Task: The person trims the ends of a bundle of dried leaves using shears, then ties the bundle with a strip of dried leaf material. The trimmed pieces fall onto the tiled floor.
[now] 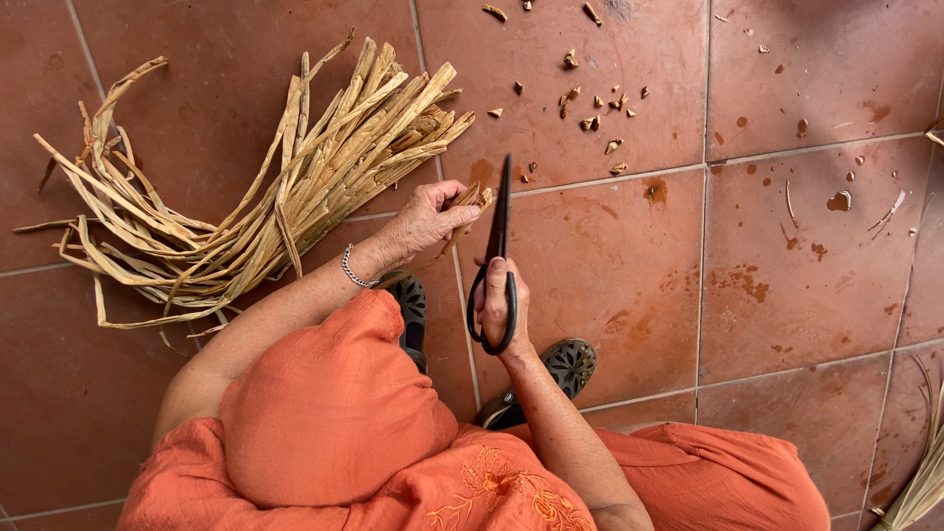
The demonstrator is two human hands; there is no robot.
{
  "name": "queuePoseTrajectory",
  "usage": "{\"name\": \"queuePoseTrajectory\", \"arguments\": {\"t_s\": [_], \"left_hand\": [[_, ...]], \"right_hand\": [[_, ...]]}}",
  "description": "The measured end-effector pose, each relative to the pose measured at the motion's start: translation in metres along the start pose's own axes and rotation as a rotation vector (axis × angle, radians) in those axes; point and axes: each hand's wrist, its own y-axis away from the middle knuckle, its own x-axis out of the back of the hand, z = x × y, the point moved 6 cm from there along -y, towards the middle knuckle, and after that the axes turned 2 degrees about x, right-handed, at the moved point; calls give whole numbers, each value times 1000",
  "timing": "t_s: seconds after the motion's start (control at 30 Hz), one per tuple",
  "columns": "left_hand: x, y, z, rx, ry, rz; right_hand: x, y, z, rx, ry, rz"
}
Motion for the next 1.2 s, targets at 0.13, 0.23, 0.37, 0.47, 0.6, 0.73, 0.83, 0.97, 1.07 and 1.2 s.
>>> {"name": "queuePoseTrajectory", "arguments": {"t_s": [0.13,0.23,0.37,0.47,0.6,0.73,0.83,0.97,1.07,1.2], "left_hand": [[-3,4,4,-31,-1,-40],[-11,6,0,15,78,-80],[-17,10,-1,40,91,-108],[-13,9,0,4,-63,-88],[-8,3,-13,32,-283,-19],[-4,-4,-14,-258,-382,161],[24,-14,-23,-195,-361,320],[49,-23,-31,-112,-341,374],[16,-16,-45,-99,-75,190],[-33,-2,-62,125,206,-4]], "right_hand": [[6,-17,7,-14,-267,74],[3,-19,5,83,-323,35],[2,-16,6,96,-271,81],[3,-16,5,71,-274,61],[7,-19,6,-13,-348,31],[12,-22,4,-13,-384,35],[14,-20,5,-10,-407,21],[16,-18,10,3,-386,66],[17,-20,12,30,-366,112],[10,-18,14,18,-345,96]]}}
